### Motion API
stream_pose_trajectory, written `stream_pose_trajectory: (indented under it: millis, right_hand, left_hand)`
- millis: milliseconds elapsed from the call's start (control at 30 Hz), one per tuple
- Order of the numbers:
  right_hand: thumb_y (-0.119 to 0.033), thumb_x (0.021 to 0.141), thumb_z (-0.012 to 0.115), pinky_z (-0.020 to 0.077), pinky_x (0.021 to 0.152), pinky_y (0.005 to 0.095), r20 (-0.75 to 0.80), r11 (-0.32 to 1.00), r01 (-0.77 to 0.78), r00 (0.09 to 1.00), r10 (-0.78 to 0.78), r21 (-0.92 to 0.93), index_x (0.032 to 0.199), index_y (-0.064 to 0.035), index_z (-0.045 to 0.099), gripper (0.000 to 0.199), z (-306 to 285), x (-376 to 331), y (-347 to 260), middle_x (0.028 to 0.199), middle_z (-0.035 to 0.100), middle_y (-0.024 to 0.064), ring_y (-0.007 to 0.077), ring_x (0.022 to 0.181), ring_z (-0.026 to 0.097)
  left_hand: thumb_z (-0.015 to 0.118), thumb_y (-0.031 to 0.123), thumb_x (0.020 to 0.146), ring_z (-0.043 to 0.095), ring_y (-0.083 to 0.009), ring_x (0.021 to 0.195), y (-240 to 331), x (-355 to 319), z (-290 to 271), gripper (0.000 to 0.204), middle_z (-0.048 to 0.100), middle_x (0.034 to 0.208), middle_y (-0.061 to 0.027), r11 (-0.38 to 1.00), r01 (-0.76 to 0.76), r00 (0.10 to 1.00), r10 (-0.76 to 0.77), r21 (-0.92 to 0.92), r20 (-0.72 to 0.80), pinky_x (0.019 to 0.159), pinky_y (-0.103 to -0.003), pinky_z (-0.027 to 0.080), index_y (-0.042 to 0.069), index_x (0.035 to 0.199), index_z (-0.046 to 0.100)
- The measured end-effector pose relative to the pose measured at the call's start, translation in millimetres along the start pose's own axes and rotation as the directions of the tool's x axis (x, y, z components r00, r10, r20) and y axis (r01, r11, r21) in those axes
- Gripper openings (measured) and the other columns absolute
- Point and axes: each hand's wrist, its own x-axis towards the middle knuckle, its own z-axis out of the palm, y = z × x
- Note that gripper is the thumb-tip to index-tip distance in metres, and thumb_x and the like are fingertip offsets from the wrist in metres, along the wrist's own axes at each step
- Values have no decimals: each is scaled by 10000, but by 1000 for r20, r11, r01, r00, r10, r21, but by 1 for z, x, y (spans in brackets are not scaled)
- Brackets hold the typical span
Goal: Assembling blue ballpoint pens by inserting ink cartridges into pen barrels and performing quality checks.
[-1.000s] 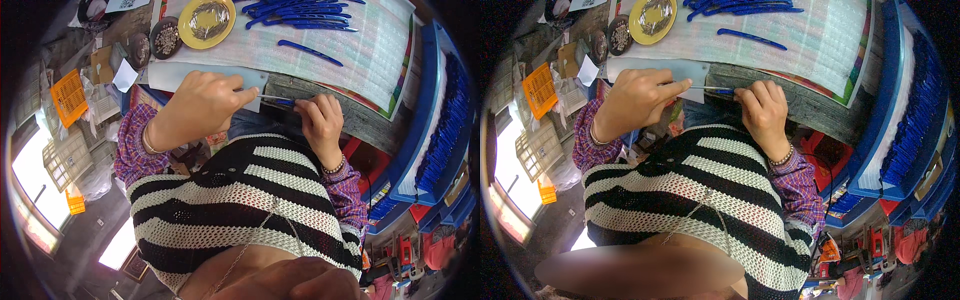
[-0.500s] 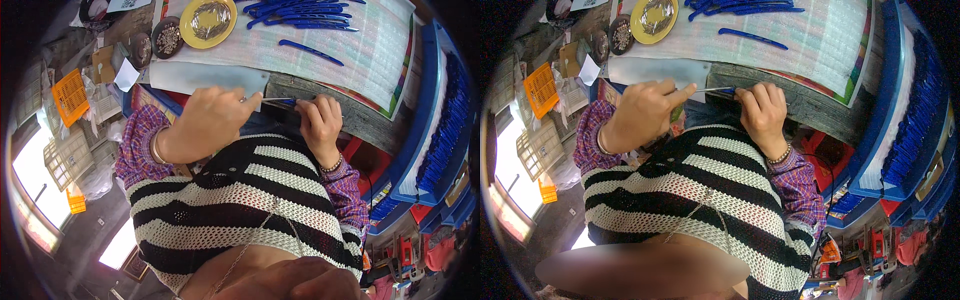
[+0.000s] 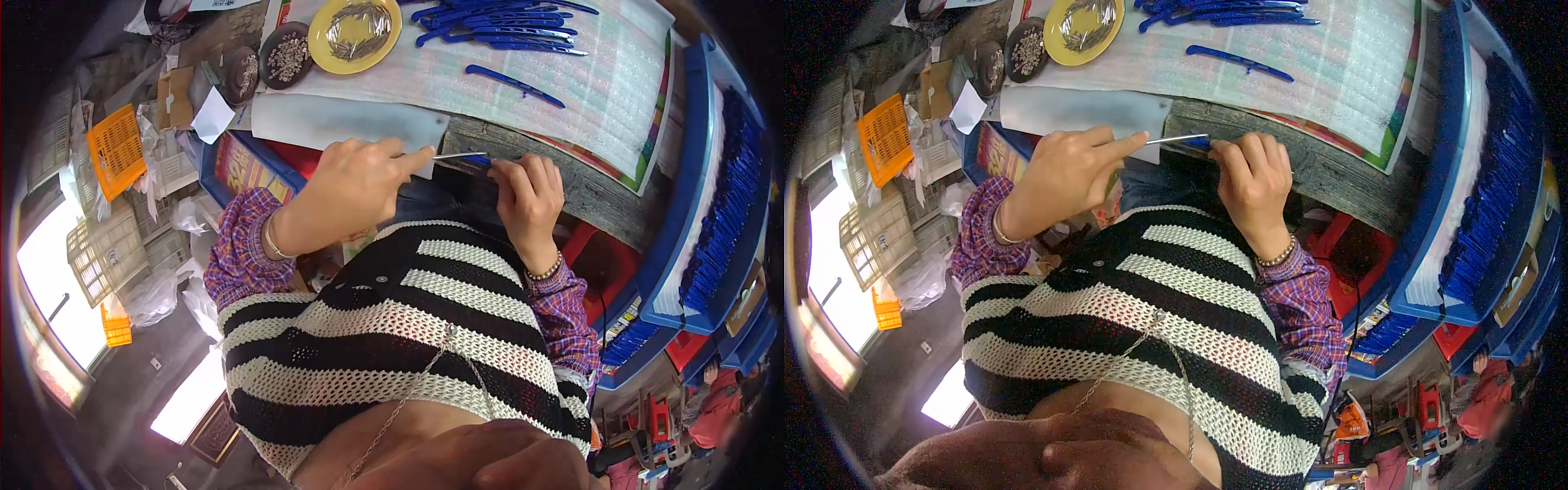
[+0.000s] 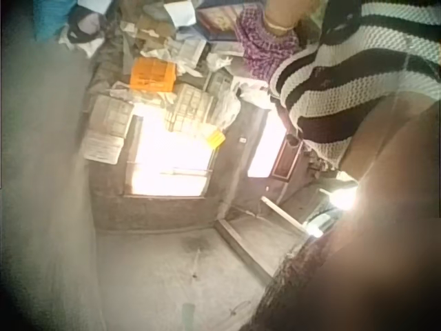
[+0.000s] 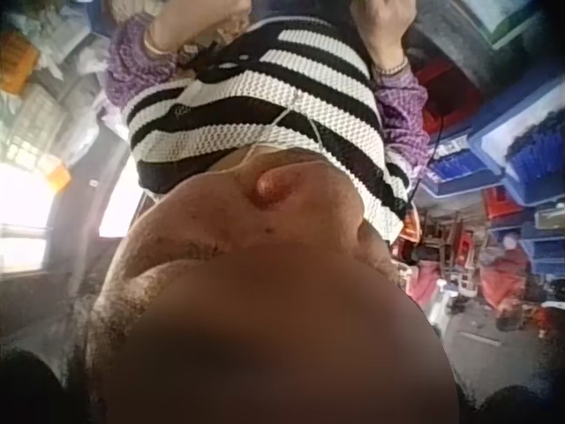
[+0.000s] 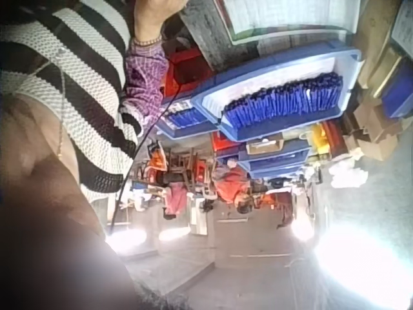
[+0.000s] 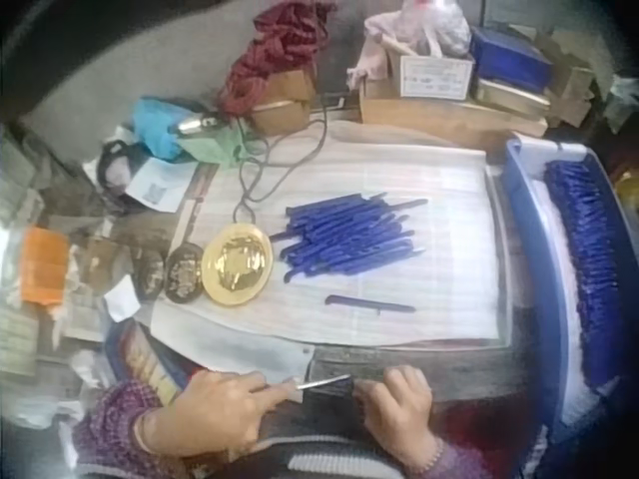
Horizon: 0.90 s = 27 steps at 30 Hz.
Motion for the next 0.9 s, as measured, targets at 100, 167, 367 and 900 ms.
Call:
stream_pose_trajectory:
  millis: [100, 167, 367, 900]
  right_hand:
    - [-13, 679, 741, 413, 586, 328, 35, 999, -35, 999, 34, 35, 844, -61, 641, 199, -6, 1, 1, 742, 533, 72, 227, 674, 541]
    - [-14, 690, 743, 416, 582, 311, 38, 996, -47, 998, 44, 76, 853, -55, 644, 195, -12, 2, 0, 746, 538, 76, 212, 671, 546]
    - [-75, 927, 579, 423, 584, 221, 416, 162, -607, 691, 591, 778, 1073, 50, 617, 196, -33, 9, -5, 879, 549, 16, 88, 688, 536]
    - [-88, 875, 644, 414, 558, 223, 459, 125, -693, 590, 664, 710, 1047, 5, 640, 195, -47, 7, 0, 945, 630, 55, 119, 623, 536]
  left_hand:
    - [604, 44, 782, 605, -249, 646, -12, 6, -3, 320, 623, 802, -103, 971, -34, 998, 22, -236, -55, 609, -321, 483, 55, 1100, 640]
    - [608, 33, 782, 604, -212, 659, -19, 13, 1, 299, 634, 823, -101, 928, 14, 995, -51, -373, -89, 621, -295, 475, 45, 1079, 635]
    - [646, 31, 777, 574, -125, 662, -33, 60, 35, 236, 642, 821, -84, 749, -130, 952, -89, -650, -292, 626, -246, 451, 30, 1013, 635]
    - [680, 102, 734, 631, -277, 708, -1, 138, 81, 203, 643, 828, -64, 937, -196, 851, 16, -290, -524, 599, -347, 502, 97, 937, 686]
